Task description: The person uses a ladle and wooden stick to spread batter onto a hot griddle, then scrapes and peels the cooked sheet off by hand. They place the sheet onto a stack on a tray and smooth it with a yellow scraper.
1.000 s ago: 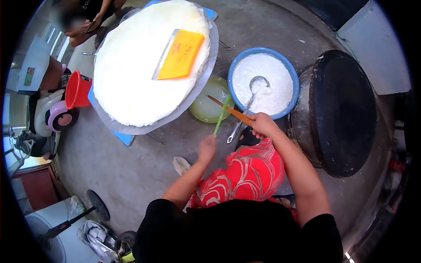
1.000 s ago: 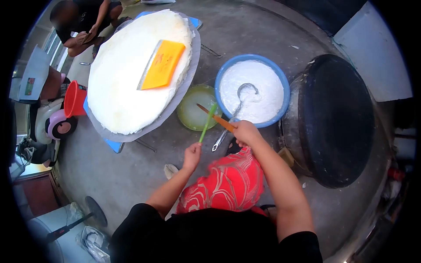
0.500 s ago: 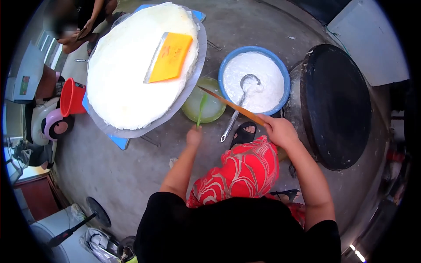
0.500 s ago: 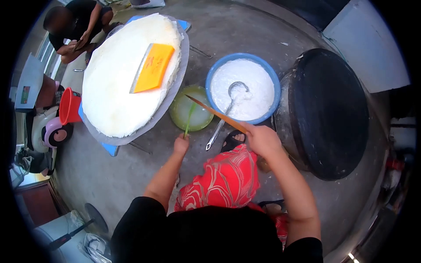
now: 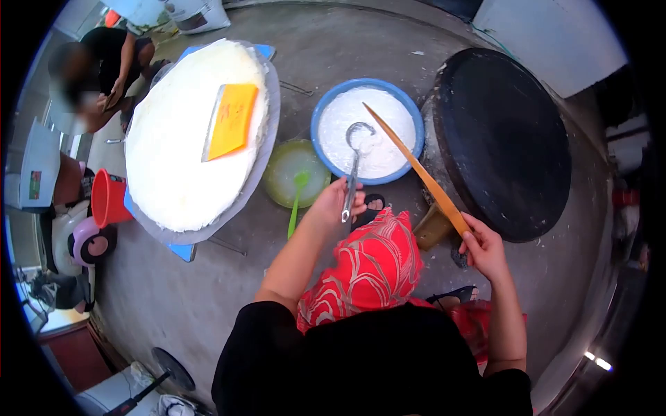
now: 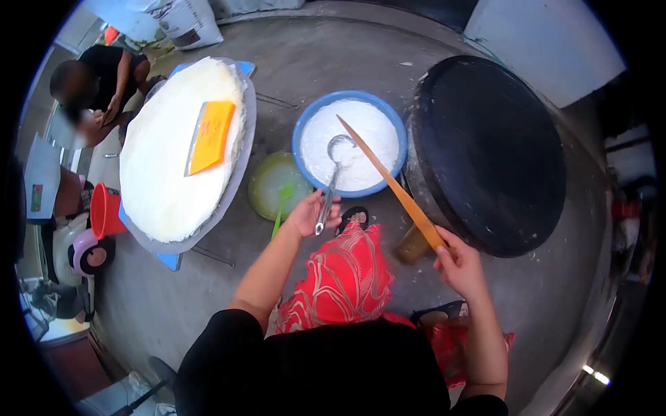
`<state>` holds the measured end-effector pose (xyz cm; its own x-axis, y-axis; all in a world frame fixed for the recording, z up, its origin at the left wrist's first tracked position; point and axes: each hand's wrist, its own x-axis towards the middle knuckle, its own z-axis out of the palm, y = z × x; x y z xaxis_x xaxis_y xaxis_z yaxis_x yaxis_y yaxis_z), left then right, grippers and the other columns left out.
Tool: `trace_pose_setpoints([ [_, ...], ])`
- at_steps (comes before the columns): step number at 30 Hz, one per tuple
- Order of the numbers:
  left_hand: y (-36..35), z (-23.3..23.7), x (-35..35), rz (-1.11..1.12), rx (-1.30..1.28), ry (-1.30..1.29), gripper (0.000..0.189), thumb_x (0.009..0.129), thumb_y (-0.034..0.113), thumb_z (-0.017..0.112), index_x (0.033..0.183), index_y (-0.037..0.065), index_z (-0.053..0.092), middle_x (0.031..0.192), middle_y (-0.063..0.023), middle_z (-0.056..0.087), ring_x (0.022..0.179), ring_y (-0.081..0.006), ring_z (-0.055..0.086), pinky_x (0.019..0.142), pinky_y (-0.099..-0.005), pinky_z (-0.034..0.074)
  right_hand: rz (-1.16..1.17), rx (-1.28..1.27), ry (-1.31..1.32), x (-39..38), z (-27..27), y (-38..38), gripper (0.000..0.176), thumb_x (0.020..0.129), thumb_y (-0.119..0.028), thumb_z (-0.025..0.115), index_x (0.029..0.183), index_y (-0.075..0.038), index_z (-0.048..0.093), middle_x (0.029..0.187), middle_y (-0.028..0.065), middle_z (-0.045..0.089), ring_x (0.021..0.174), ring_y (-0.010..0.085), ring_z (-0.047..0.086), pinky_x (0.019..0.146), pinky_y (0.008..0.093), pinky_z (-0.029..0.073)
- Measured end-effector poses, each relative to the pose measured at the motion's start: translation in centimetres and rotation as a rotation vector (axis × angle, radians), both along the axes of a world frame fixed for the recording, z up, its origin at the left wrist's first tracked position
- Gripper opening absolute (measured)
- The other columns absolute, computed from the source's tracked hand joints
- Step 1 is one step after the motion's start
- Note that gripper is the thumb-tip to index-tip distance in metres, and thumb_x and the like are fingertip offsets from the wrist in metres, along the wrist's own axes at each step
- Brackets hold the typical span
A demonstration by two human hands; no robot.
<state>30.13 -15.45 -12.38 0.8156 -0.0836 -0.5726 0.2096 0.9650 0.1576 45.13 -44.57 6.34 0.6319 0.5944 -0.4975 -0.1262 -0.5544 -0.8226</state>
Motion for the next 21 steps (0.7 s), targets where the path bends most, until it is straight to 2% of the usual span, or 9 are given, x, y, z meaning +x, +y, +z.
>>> trace_pose_setpoints([
  [2, -0.2, 2.0, 2.4, 0.093, -0.044, 0.214, 0.035, 0.092, 0.031, 0.034, 0.1, -0.001, 0.046, 0.081, -0.0134, 0.056, 0.06, -0.0188, 0.056, 0.061, -0.0312, 0.05, -0.063, 0.005, 0.026, -0.3, 0.8, -1.9, 0.036, 0.085, -0.005, 0.046, 0.122, -0.009, 0.046, 0.062, 0.0013, 0.052, 0.043, 0.0045, 0.043, 0.039, 0.0177, 0.034],
  [5, 2.0, -5.8, 2.6, -0.035, 0.044, 0.199, 0.03, 0.092, 0.027, 0.034, 0.092, 0.0, 0.047, 0.074, -0.0104, 0.053, 0.051, -0.0133, 0.049, 0.041, -0.024, 0.039, -0.139, 0.035, 0.037, -0.7, 1.3, -4.1, 0.036, 0.086, -0.006, 0.046, 0.122, -0.007, 0.045, 0.063, 0.0017, 0.053, 0.041, 0.0043, 0.042, 0.038, 0.0173, 0.033],
  [7, 0.3, 0.4, 3.7, 0.011, 0.203, 0.438, 0.026, 0.091, 0.024, 0.036, 0.086, 0.001, 0.047, 0.065, -0.0063, 0.047, 0.043, -0.0089, 0.038, 0.033, -0.0217, 0.024, -0.167, 0.059, 0.022, -0.8, 1.2, -5.4, 0.036, 0.086, -0.007, 0.046, 0.122, -0.007, 0.045, 0.063, 0.0019, 0.053, 0.041, 0.004, 0.041, 0.038, 0.0168, 0.033],
  [9, -1.1, 2.9, 2.4, -0.073, 0.788, 0.408, 0.023, 0.09, 0.023, 0.038, 0.084, 0.003, 0.049, 0.056, -0.0032, 0.048, 0.039, -0.009, 0.039, 0.033, -0.0241, 0.03, -0.196, 0.085, 0.014, -0.7, 0.7, -6.5, 0.036, 0.086, -0.007, 0.046, 0.123, -0.006, 0.044, 0.064, 0.0022, 0.053, 0.04, 0.0035, 0.041, 0.037, 0.0157, 0.032],
  [14, -2.2, 4.9, 0.7, -0.008, 1.041, 0.376, 0.022, 0.088, 0.023, 0.044, 0.086, 0.003, 0.053, 0.051, -0.0014, 0.047, 0.039, -0.0103, 0.041, 0.037, -0.0237, 0.034, -0.266, 0.143, 0.068, -0.7, -0.3, -6.9, 0.037, 0.086, -0.007, 0.046, 0.123, -0.007, 0.044, 0.064, 0.0021, 0.054, 0.04, 0.0032, 0.041, 0.037, 0.0154, 0.032],
  [16, -2.6, 3.7, 0.8, -0.104, 1.636, 0.322, 0.024, 0.087, 0.023, 0.043, 0.09, 0.002, 0.055, 0.06, -0.0081, 0.057, 0.051, -0.0193, 0.055, 0.048, -0.0303, 0.044, -0.286, 0.168, 0.082, -0.7, -0.5, -7.0, 0.037, 0.086, -0.007, 0.046, 0.123, -0.007, 0.044, 0.065, 0.0021, 0.054, 0.04, 0.0032, 0.041, 0.037, 0.0154, 0.032],
  [17, -2.5, 3.2, 0.7, -0.11, 1.641, 0.322, 0.024, 0.087, 0.023, 0.043, 0.09, 0.002, 0.055, 0.06, -0.0081, 0.057, 0.051, -0.0193, 0.055, 0.048, -0.0303, 0.044, -0.275, 0.173, 0.071, -0.8, -0.3, -7.0, 0.037, 0.086, -0.006, 0.046, 0.123, -0.007, 0.044, 0.065, 0.0021, 0.054, 0.041, 0.0032, 0.041, 0.037, 0.0154, 0.032],
  [19, -2.0, 3.9, 1.1, -0.825, 2.081, 0.675, 0.027, 0.087, 0.023, 0.04, 0.092, 0.003, 0.057, 0.077, -0.0123, 0.062, 0.073, -0.028, 0.061, 0.064, -0.0386, 0.048, -0.271, 0.181, 0.058, -1.0, 0.0, -7.2, 0.038, 0.086, -0.006, 0.047, 0.123, -0.007, 0.044, 0.065, 0.002, 0.054, 0.042, 0.0032, 0.041, 0.038, 0.0154, 0.033],
  [21, 0.1, 5.9, 2.1, -0.955, 2.014, 0.714, 0.029, 0.086, 0.024, 0.039, 0.091, 0.005, 0.06, 0.089, -0.0145, 0.062, 0.085, -0.0327, 0.059, 0.073, -0.0426, 0.046, -0.249, 0.162, 0.01, -1.0, 0.0, -7.5, 0.037, 0.085, -0.005, 0.047, 0.123, -0.007, 0.044, 0.065, 0.0016, 0.054, 0.045, 0.003, 0.042, 0.04, 0.0156, 0.034],
])
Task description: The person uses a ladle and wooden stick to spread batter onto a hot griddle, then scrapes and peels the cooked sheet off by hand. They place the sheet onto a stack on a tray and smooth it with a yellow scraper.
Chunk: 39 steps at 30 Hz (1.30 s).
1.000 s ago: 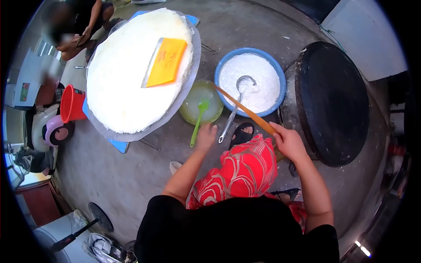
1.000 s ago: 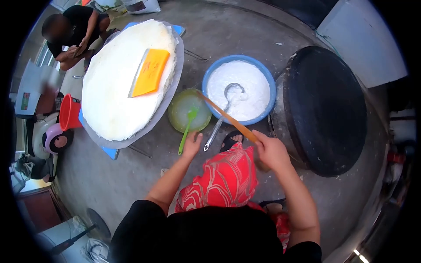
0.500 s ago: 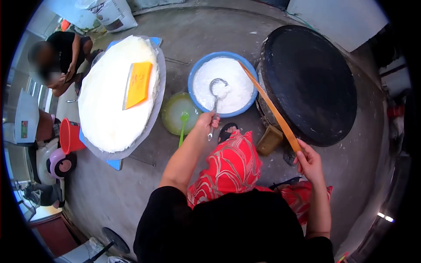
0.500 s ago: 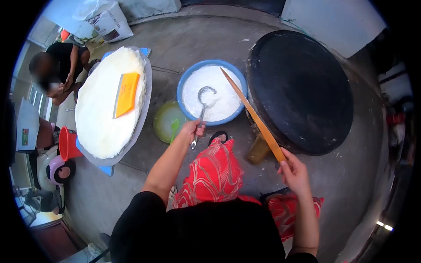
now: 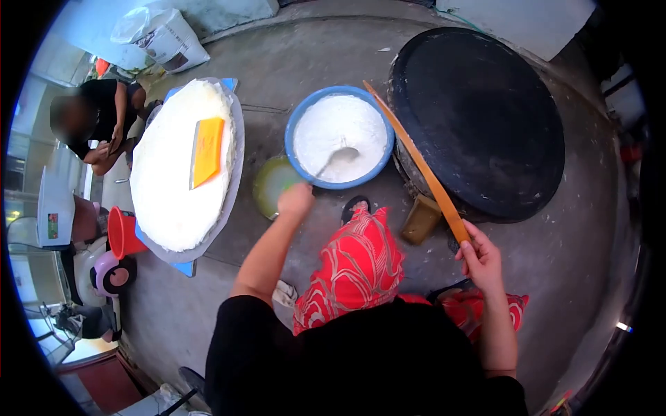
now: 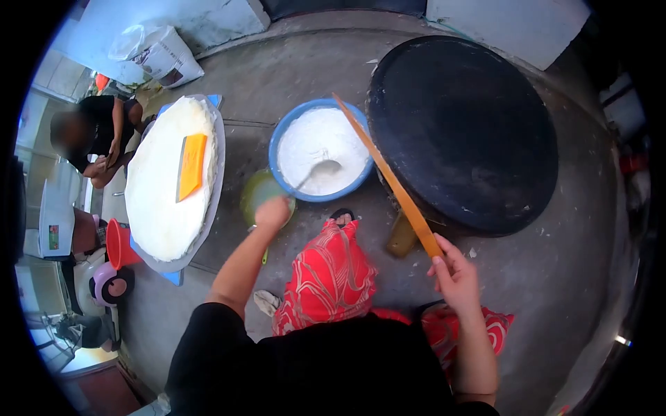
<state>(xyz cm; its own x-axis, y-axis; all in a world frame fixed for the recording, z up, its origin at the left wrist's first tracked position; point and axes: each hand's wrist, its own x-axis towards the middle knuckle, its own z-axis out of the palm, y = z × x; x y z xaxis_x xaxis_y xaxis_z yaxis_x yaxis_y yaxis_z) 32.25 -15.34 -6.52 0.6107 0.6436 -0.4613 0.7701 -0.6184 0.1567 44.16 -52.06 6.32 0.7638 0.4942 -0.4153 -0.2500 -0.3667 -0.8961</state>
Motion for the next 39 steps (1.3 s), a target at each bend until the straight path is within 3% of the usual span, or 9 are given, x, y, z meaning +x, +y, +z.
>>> trace_pose_setpoints([
  [12, -0.8, 2.0, -0.1, 0.257, -0.098, -0.19, 0.029, 0.083, 0.023, 0.045, 0.089, -0.001, 0.061, 0.09, -0.0225, 0.059, 0.089, -0.0382, 0.055, 0.079, -0.0443, 0.043, -0.026, -0.007, 0.018, -0.9, 0.4, -1.7, 0.04, 0.085, -0.003, 0.046, 0.125, -0.006, 0.041, 0.067, 0.0013, 0.054, 0.043, 0.0017, 0.041, 0.041, 0.015, 0.034],
  [22, -1.5, -1.9, 5.4, 0.119, 0.061, -0.235, 0.028, 0.084, 0.024, 0.045, 0.087, 0.001, 0.06, 0.088, -0.0235, 0.059, 0.084, -0.0393, 0.056, 0.074, -0.0448, 0.044, -0.018, -0.021, 0.005, -0.4, 1.6, -2.1, 0.041, 0.084, -0.004, 0.049, 0.124, -0.008, 0.044, 0.07, 0.0007, 0.056, 0.053, 0.0026, 0.046, 0.046, 0.0158, 0.038],
  [26, 0.0, -1.1, 1.6, -0.075, -0.057, -0.145, 0.026, 0.083, 0.02, 0.045, 0.09, 0.0, 0.06, 0.087, -0.0234, 0.059, 0.083, -0.0389, 0.057, 0.074, -0.0437, 0.045, -0.12, -0.002, 0.047, -0.2, 1.7, -3.2, 0.042, 0.084, -0.004, 0.048, 0.125, -0.008, 0.042, 0.07, 0.0003, 0.055, 0.049, 0.0018, 0.043, 0.045, 0.0155, 0.037],
  [29, 1.6, -0.4, -0.9, 0.103, -0.126, -0.156, 0.026, 0.083, 0.019, 0.045, 0.093, 0.0, 0.059, 0.084, -0.0232, 0.059, 0.082, -0.0398, 0.056, 0.074, -0.0429, 0.045, -0.159, 0.016, 0.098, -0.6, 1.6, -3.9, 0.042, 0.084, -0.004, 0.048, 0.126, -0.009, 0.042, 0.069, 0.0006, 0.055, 0.047, 0.0013, 0.041, 0.043, 0.0153, 0.036],
  [32, -0.1, -2.8, -1.1, -0.011, 0.113, -0.153, 0.029, 0.085, 0.022, 0.045, 0.088, -0.003, 0.059, 0.071, -0.0216, 0.06, 0.068, -0.0372, 0.059, 0.062, -0.0419, 0.047, -0.156, 0.02, 0.07, -0.6, 1.6, -4.0, 0.042, 0.084, -0.004, 0.048, 0.126, -0.008, 0.042, 0.069, 0.0007, 0.055, 0.047, 0.0011, 0.042, 0.043, 0.0152, 0.035],
  [34, -2.5, -4.1, 1.6, 0.484, -0.458, -0.077, 0.029, 0.087, 0.022, 0.043, 0.085, -0.003, 0.057, 0.058, -0.0117, 0.055, 0.05, -0.0227, 0.053, 0.042, -0.0333, 0.041, -0.144, -0.004, 0.038, -0.5, 1.5, -3.9, 0.042, 0.084, -0.004, 0.048, 0.126, -0.007, 0.041, 0.069, 0.0008, 0.055, 0.048, 0.001, 0.042, 0.043, 0.0152, 0.036],
  [35, -1.9, -3.8, 2.0, 0.483, -0.458, -0.08, 0.029, 0.087, 0.022, 0.043, 0.085, -0.003, 0.057, 0.058, -0.0117, 0.055, 0.05, -0.0227, 0.053, 0.042, -0.0333, 0.041, -0.145, -0.003, 0.036, -0.5, 1.7, -3.8, 0.042, 0.084, -0.004, 0.048, 0.126, -0.007, 0.041, 0.069, 0.0008, 0.055, 0.048, 0.001, 0.042, 0.043, 0.0152, 0.036],
  [37, -0.4, -1.7, 2.7, 1.084, -1.334, -0.188, 0.027, 0.089, 0.023, 0.041, 0.085, -0.001, 0.055, 0.054, -0.0032, 0.047, 0.044, -0.0099, 0.041, 0.034, -0.0233, 0.03, -0.149, 0.016, 0.061, -0.3, 2.0, -3.5, 0.042, 0.084, -0.003, 0.048, 0.125, -0.007, 0.042, 0.069, 0.0008, 0.055, 0.048, 0.0011, 0.043, 0.043, 0.0153, 0.036],
  [39, -0.3, 2.9, 3.0, 1.003, -1.335, -0.302, 0.027, 0.09, 0.022, 0.04, 0.088, 0.0, 0.055, 0.054, -0.0019, 0.046, 0.044, -0.0081, 0.039, 0.034, -0.0209, 0.027, -0.149, 0.034, 0.069, -0.3, 2.0, -3.6, 0.042, 0.084, -0.003, 0.048, 0.125, -0.007, 0.042, 0.069, 0.0007, 0.055, 0.048, 0.0011, 0.043, 0.044, 0.0153, 0.036],
])
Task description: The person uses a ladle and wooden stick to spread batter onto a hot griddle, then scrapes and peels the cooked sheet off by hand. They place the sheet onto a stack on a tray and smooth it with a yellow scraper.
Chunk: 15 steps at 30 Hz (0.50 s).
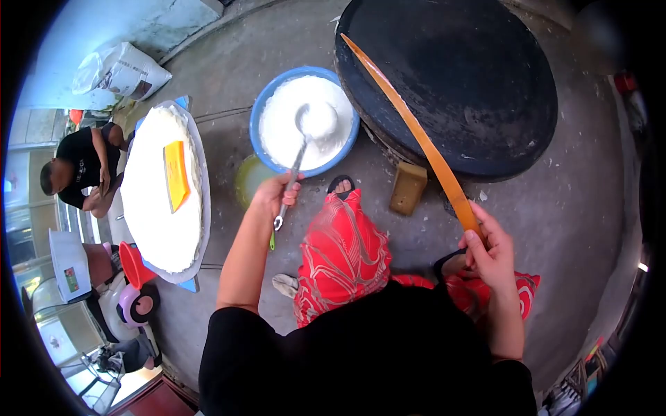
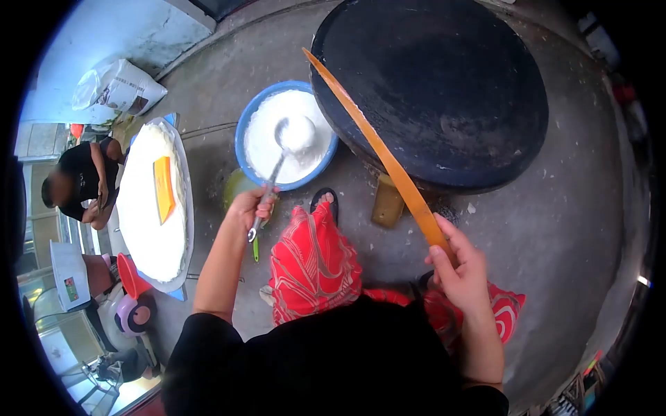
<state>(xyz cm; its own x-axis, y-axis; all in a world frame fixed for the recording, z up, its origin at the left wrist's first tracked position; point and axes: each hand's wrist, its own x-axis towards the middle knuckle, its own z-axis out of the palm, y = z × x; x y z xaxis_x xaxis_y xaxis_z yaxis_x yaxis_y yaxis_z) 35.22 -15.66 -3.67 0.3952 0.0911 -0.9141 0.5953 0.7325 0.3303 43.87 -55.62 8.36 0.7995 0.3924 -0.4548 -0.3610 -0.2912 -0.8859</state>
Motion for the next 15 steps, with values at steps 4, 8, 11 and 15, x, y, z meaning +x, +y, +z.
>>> trace_pose_setpoints([
  [4, -0.1, 0.7, -1.2, -0.265, 0.844, -0.067, 0.028, 0.089, 0.022, 0.039, 0.092, -0.001, 0.055, 0.06, -0.01, 0.054, 0.044, -0.0165, 0.048, 0.036, -0.0281, 0.036, -0.034, 0.024, 0.028, -0.1, -0.3, 0.0, 0.043, 0.084, -0.004, 0.049, 0.126, -0.006, 0.041, 0.07, 0.0002, 0.055, 0.048, 0.0012, 0.043, 0.045, 0.0151, 0.037],
  [8, -0.7, 0.7, -0.7, -1.154, 1.457, 0.298, 0.027, 0.085, 0.022, 0.042, 0.096, 0.003, 0.057, 0.084, -0.0238, 0.058, 0.077, -0.04, 0.057, 0.068, -0.0476, 0.044, -0.006, 0.018, -0.01, 0.3, -0.4, 0.1, 0.043, 0.084, -0.004, 0.049, 0.126, -0.006, 0.04, 0.07, 0.0001, 0.054, 0.048, 0.0011, 0.042, 0.045, 0.015, 0.037],
  [11, -0.7, -0.4, 1.1, -0.87, 1.544, 0.315, 0.026, 0.084, 0.026, 0.044, 0.091, 0.005, 0.059, 0.083, -0.0222, 0.059, 0.078, -0.0397, 0.056, 0.07, -0.0466, 0.045, 0.004, 0.014, 0.012, -0.4, -0.1, 0.3, 0.043, 0.084, -0.003, 0.048, 0.126, -0.006, 0.041, 0.07, 0.0002, 0.054, 0.049, 0.0011, 0.042, 0.045, 0.0151, 0.037],
  [15, 0.3, -3.4, -1.6, -1.013, 1.458, 0.184, 0.024, 0.082, 0.022, 0.046, 0.087, 0.003, 0.059, 0.082, -0.0242, 0.058, 0.079, -0.0397, 0.056, 0.07, -0.0463, 0.044, 0.026, 0.007, 0.02, 0.3, 0.3, 0.6, 0.043, 0.084, -0.003, 0.048, 0.126, -0.006, 0.04, 0.072, 0.0005, 0.055, 0.049, 0.0011, 0.042, 0.045, 0.0148, 0.036],
])
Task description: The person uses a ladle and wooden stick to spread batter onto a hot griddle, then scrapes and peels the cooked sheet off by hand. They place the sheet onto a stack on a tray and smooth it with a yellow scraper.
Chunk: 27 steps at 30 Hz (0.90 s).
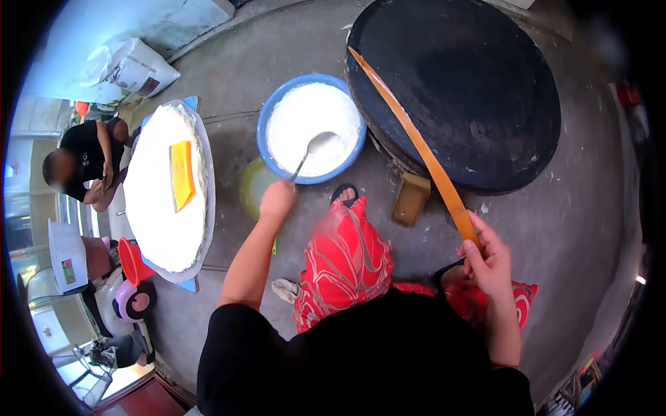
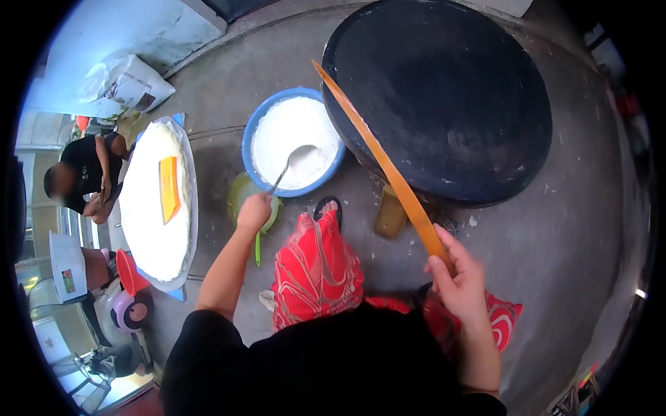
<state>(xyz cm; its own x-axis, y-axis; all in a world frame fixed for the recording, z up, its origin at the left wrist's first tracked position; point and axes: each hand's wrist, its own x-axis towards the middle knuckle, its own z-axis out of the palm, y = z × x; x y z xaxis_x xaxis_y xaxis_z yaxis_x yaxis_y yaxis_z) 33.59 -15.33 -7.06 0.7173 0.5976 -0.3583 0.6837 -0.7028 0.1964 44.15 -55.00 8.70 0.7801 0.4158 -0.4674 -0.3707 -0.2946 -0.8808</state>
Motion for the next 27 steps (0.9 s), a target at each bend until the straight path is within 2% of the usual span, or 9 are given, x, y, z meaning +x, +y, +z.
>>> trace_pose_setpoints([
  [4, 1.0, 3.0, -2.0, 0.147, 0.039, 0.002, 0.024, 0.081, 0.021, 0.048, 0.088, 0.002, 0.06, 0.08, -0.0244, 0.057, 0.078, -0.0409, 0.055, 0.07, -0.0466, 0.044, -0.015, 0.012, 0.022, -0.4, -0.6, -0.1, 0.044, 0.084, -0.002, 0.048, 0.127, -0.007, 0.04, 0.073, 0.0008, 0.055, 0.049, 0.0011, 0.042, 0.045, 0.0145, 0.036],
  [7, 0.6, -5.3, -2.6, 0.182, -0.081, 0.025, 0.027, 0.085, 0.022, 0.046, 0.084, -0.002, 0.058, 0.066, -0.0191, 0.058, 0.06, -0.0321, 0.056, 0.056, -0.0413, 0.044, -0.002, 0.02, 0.011, -0.3, -0.9, -0.3, 0.044, 0.084, -0.003, 0.049, 0.126, -0.006, 0.04, 0.073, 0.001, 0.055, 0.049, 0.001, 0.042, 0.045, 0.0144, 0.036],
  [9, 0.5, -6.4, -1.1, 0.209, -0.231, 0.03, 0.028, 0.086, 0.022, 0.044, 0.084, -0.003, 0.056, 0.06, -0.0149, 0.057, 0.05, -0.0258, 0.055, 0.047, -0.0376, 0.043, 0.0, 0.011, -0.004, -0.1, -1.0, -0.2, 0.044, 0.083, -0.003, 0.049, 0.127, -0.006, 0.04, 0.073, 0.0012, 0.056, 0.049, 0.0011, 0.042, 0.045, 0.0144, 0.036],
  [11, 0.2, -3.6, 0.6, 1.039, -1.431, -0.064, 0.025, 0.089, 0.021, 0.041, 0.091, -0.001, 0.053, 0.055, -0.0047, 0.047, 0.042, -0.0116, 0.041, 0.035, -0.0261, 0.032, 0.006, -0.007, -0.014, -0.1, -1.0, -0.1, 0.044, 0.083, -0.003, 0.049, 0.127, -0.006, 0.04, 0.073, 0.0014, 0.056, 0.049, 0.0011, 0.043, 0.045, 0.0144, 0.036],
  [14, -0.1, 3.4, 1.8, 0.97, -1.495, -0.296, 0.023, 0.089, 0.02, 0.04, 0.099, 0.001, 0.049, 0.054, -0.0003, 0.041, 0.041, -0.0058, 0.032, 0.033, -0.0194, 0.023, -0.002, -0.001, -0.032, -0.2, -1.0, 0.2, 0.045, 0.083, -0.003, 0.05, 0.126, -0.006, 0.04, 0.074, 0.0017, 0.056, 0.049, 0.0015, 0.043, 0.045, 0.0149, 0.036],
  [18, 0.6, 3.3, 0.2, 0.708, -0.994, -0.497, 0.023, 0.088, 0.021, 0.041, 0.095, 0.002, 0.052, 0.057, -0.0087, 0.05, 0.043, -0.0171, 0.046, 0.036, -0.0298, 0.035, -0.008, -0.007, 0.012, -0.3, -1.2, -0.2, 0.045, 0.083, -0.003, 0.049, 0.127, -0.006, 0.039, 0.075, 0.0022, 0.057, 0.05, 0.0017, 0.043, 0.045, 0.0155, 0.037],
  [20, 0.6, 0.5, -1.2, -0.104, 0.149, -0.055, 0.022, 0.086, 0.021, 0.043, 0.093, 0.003, 0.055, 0.068, -0.019, 0.058, 0.058, -0.0337, 0.057, 0.051, -0.0438, 0.044, -0.014, 0.005, -0.017, -0.3, -1.2, -0.3, 0.045, 0.083, -0.003, 0.049, 0.127, -0.006, 0.039, 0.076, 0.0023, 0.057, 0.05, 0.0017, 0.043, 0.045, 0.0157, 0.037],
  [21, -0.4, 3.0, 0.2, 0.016, 0.041, 0.08, 0.023, 0.084, 0.023, 0.044, 0.091, 0.005, 0.057, 0.081, -0.0227, 0.058, 0.078, -0.0405, 0.055, 0.07, -0.0489, 0.043, 0.005, 0.013, -0.045, -0.2, -1.1, -0.3, 0.044, 0.083, -0.003, 0.049, 0.126, -0.006, 0.04, 0.076, 0.0026, 0.057, 0.05, 0.0018, 0.044, 0.045, 0.0156, 0.037],
  [27, -1.4, 1.7, 2.4, 0.087, 0.066, 0.029, 0.025, 0.083, 0.023, 0.045, 0.089, 0.004, 0.059, 0.084, -0.0224, 0.059, 0.082, -0.0383, 0.057, 0.071, -0.0448, 0.045, 0.042, -0.023, -0.029, -0.2, -0.7, 0.4, 0.045, 0.082, -0.002, 0.051, 0.125, -0.006, 0.041, 0.079, 0.0033, 0.058, 0.056, 0.003, 0.049, 0.047, 0.0152, 0.038],
])
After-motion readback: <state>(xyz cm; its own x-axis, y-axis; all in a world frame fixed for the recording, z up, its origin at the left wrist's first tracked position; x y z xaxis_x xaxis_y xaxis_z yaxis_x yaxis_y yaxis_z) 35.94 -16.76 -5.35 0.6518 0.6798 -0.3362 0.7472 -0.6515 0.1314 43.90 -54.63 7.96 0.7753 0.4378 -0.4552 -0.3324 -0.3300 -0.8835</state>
